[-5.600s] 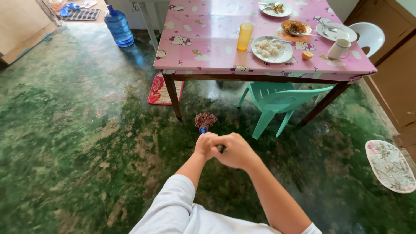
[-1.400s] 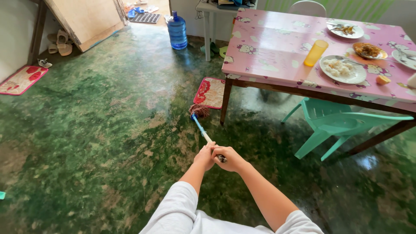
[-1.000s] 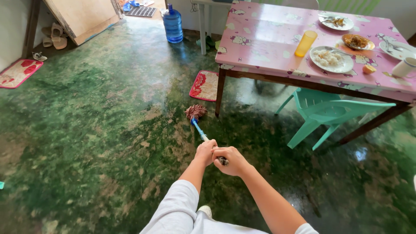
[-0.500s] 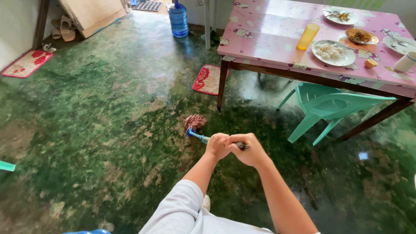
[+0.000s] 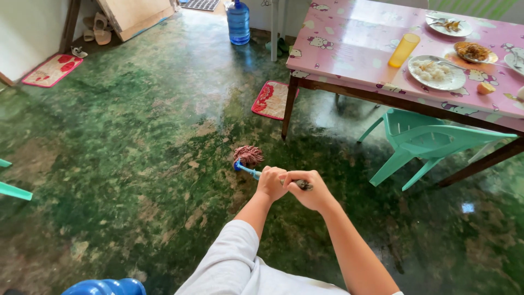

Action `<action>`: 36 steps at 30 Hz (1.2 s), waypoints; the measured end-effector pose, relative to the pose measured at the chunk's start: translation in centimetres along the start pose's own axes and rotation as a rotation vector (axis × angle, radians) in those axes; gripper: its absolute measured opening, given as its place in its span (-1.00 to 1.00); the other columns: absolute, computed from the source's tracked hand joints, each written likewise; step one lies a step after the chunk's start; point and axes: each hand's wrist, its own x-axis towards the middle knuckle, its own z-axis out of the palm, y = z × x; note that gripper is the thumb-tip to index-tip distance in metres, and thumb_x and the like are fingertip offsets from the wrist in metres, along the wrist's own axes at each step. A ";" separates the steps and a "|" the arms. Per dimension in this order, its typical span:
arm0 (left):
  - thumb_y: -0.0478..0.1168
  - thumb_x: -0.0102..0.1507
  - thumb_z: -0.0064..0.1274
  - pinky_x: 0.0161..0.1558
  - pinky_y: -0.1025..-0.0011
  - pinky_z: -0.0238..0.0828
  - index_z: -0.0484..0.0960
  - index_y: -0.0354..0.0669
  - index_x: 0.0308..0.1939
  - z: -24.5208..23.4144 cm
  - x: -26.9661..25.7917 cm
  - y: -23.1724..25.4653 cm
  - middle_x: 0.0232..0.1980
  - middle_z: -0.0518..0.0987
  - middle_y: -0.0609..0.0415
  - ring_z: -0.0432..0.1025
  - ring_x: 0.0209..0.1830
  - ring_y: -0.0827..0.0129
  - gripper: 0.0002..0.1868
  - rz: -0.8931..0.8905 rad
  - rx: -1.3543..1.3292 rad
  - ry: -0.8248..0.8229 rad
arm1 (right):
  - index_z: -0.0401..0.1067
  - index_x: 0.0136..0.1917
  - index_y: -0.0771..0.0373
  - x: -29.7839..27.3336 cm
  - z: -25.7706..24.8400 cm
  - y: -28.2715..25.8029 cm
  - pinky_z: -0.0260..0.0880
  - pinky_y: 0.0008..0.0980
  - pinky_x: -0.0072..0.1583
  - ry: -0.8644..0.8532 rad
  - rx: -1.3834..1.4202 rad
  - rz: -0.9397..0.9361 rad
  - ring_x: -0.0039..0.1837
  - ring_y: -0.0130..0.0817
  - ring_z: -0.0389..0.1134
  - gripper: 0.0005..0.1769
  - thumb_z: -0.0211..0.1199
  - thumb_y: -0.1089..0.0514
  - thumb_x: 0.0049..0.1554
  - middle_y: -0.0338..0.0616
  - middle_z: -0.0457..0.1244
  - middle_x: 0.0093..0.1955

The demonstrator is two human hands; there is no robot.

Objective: Mop the green tiled floor in the dining area.

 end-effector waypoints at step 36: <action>-0.17 0.29 0.03 0.39 0.21 0.18 0.10 0.21 0.54 -6.8 9.2 -34.4 0.62 0.10 0.23 -0.09 0.63 0.27 -0.25 -0.726 0.048 -0.522 | 0.46 -0.13 0.24 34.3 19.7 16.0 0.46 -0.28 0.14 -0.165 -0.022 -0.124 0.09 -0.07 0.49 -0.89 0.28 0.27 0.02 0.03 0.43 0.00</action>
